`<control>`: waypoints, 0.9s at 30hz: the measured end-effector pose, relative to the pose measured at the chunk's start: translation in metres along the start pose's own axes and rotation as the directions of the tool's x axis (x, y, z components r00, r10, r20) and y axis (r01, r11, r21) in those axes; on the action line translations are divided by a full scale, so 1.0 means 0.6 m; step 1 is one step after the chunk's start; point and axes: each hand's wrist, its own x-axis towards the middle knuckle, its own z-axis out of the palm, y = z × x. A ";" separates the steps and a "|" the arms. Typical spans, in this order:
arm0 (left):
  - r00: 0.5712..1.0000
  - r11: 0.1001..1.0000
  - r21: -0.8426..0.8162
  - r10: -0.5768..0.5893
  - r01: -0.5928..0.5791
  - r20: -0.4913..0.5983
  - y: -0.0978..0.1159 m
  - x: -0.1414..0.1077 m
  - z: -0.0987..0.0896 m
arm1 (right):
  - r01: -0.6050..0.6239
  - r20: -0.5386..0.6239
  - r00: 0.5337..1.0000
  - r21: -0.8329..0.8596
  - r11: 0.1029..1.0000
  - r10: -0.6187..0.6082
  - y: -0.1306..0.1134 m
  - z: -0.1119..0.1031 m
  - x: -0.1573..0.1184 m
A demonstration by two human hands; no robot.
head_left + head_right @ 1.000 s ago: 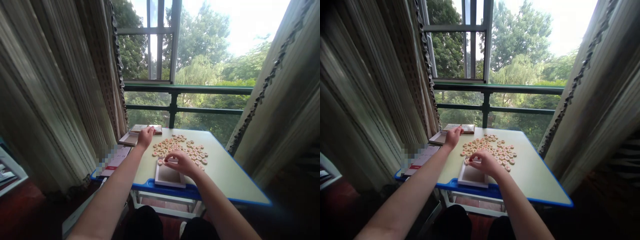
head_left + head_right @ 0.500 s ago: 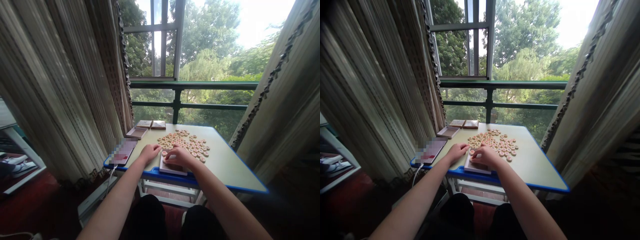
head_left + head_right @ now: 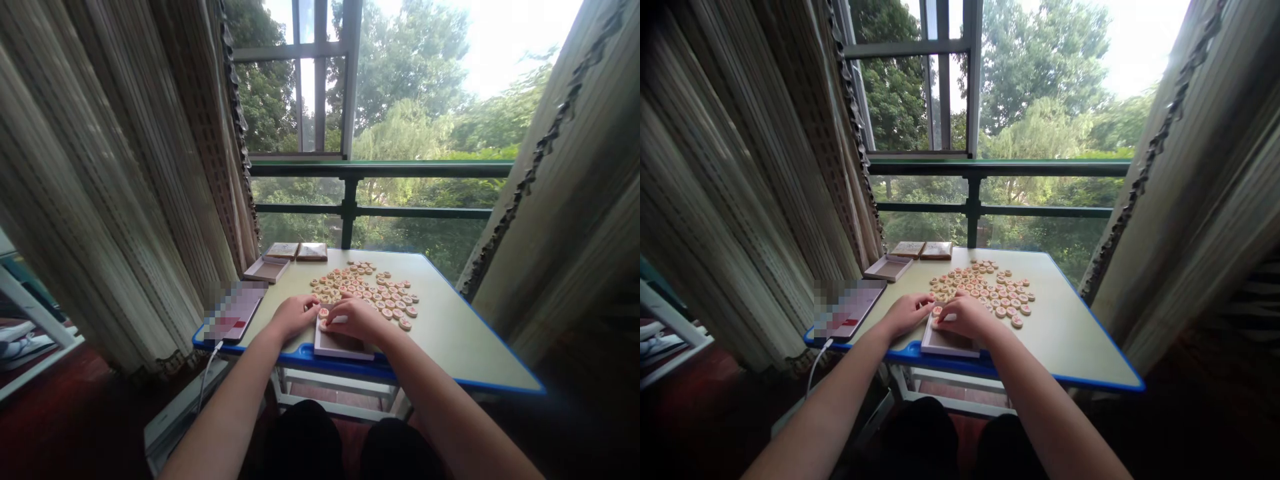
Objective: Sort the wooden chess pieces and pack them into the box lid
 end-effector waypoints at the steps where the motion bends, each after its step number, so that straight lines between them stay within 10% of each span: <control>1: 1.000 1.000 -0.004 -0.005 0.005 0.001 0.000 0.000 0.000 | 0.026 -0.004 1.000 0.000 1.000 -0.026 0.002 0.002 0.001; 27: 1.000 1.000 -0.016 -0.007 0.007 -0.009 -0.001 -0.007 -0.005 | -0.030 -0.059 0.998 -0.035 0.999 0.027 0.003 -0.006 -0.001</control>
